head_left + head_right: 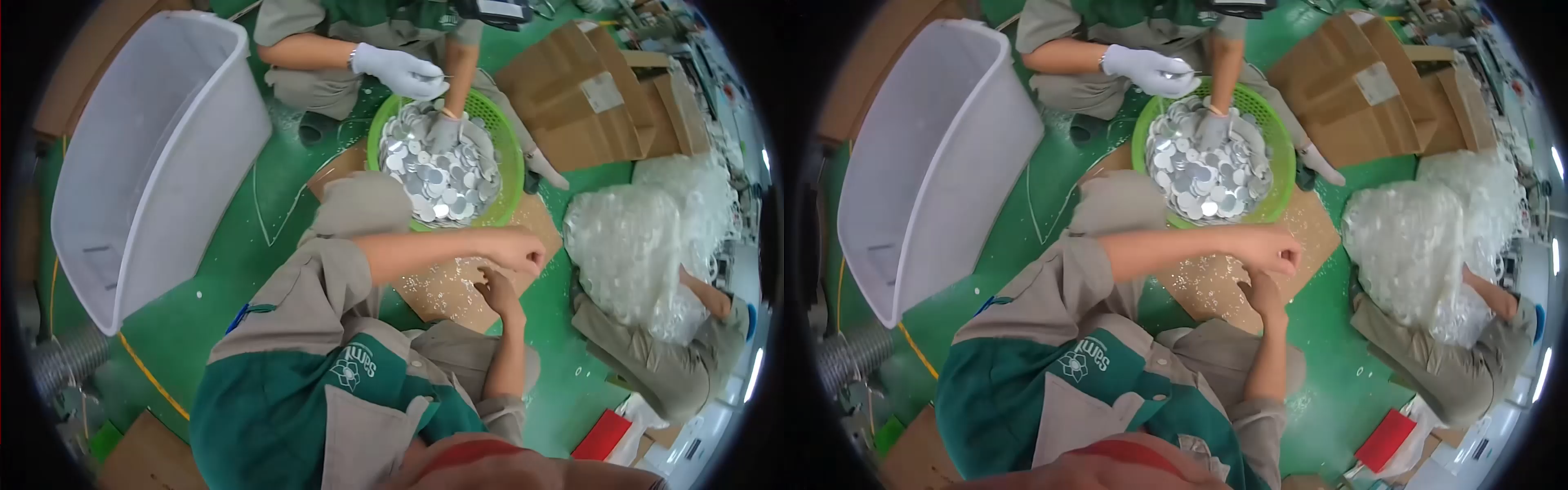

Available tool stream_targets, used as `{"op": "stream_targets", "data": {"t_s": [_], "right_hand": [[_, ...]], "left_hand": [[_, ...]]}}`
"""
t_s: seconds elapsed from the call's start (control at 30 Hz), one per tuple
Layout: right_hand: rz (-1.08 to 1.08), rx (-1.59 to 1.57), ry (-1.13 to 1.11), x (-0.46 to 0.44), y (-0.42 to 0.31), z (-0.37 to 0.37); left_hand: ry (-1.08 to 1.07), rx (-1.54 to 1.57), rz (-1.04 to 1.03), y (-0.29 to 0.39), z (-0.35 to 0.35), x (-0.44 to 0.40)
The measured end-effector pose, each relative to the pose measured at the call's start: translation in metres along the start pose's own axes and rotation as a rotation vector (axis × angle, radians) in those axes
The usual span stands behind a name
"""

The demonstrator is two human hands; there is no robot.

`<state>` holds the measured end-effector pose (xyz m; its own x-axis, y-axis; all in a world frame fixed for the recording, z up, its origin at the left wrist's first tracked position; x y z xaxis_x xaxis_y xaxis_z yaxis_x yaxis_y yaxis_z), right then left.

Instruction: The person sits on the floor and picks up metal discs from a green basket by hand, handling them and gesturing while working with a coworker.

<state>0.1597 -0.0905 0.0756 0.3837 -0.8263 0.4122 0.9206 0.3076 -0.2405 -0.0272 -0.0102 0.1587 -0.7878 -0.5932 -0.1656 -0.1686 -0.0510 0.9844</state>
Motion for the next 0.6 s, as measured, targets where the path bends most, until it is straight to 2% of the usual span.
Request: {"op": "stream_targets", "data": {"t_s": [0.07, 0.1, 0.13, 0.17, 0.2, 0.23, 0.27, 0.3, 0.33, 0.4, 0.47, 0.57, 0.6], "right_hand": [[0.056, -0.106, -0.002, 0.0, -0.01, 0.005], [0.073, -0.154, -0.006, 0.004, -0.011, 0.007], [0.018, 0.011, -0.067, 0.003, 0.004, -0.002], [0.0, -0.038, -0.06, 0.001, 0.002, 0.002], [-0.022, -0.091, -0.052, 0.002, -0.008, 0.009], [-0.05, -0.147, -0.045, 0.004, -0.015, 0.014], [-0.064, -0.114, -0.056, 0.006, -0.017, 0.016], [-0.051, -0.085, -0.07, 0.009, -0.014, 0.013], [-0.038, -0.057, -0.073, 0.011, -0.012, 0.009], [-0.021, -0.032, -0.059, 0.007, -0.011, 0.007], [-0.016, -0.042, -0.059, 0.01, -0.024, 0.013], [-0.038, -0.104, -0.09, 0.007, -0.036, 0.021], [-0.029, -0.101, -0.082, 0.008, -0.035, 0.019]], "left_hand": [[-0.009, -0.073, -0.069, 0.025, 0.005, 0.028], [-0.033, 0.011, -0.032, 0.045, 0.013, 0.052], [-0.056, 0.086, -0.005, 0.059, 0.028, 0.08], [-0.024, 0.178, -0.009, 0.056, 0.041, 0.105], [0.021, 0.37, 0.121, 0.045, 0.056, 0.133], [0.072, 0.47, 0.166, 0.034, 0.075, 0.163], [0.249, 0.592, 0.215, 0.011, 0.088, 0.196], [0.374, 0.826, 0.121, -0.043, 0.1, 0.231], [0.633, 0.82, 0.259, -0.068, 0.106, 0.256], [0.995, 0.449, 0.557, -0.166, 0.118, 0.304], [1.055, 0.061, 0.88, -0.25, 0.136, 0.344], [1.288, -0.649, 0.735, -0.318, 0.159, 0.351], [1.285, -0.689, 0.817, -0.32, 0.161, 0.347]]}}
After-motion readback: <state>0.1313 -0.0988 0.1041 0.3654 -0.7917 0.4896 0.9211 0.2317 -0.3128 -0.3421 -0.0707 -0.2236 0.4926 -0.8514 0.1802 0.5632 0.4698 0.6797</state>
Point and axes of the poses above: each hand's wrist, its own x-axis away from the middle knuckle, its own z-axis out of the back of the hand, y = z × x, the point moved 1 cm from there along -x, towards the middle knuckle, and after that the axes turned 11 degrees about x, right-handed, at the moved point
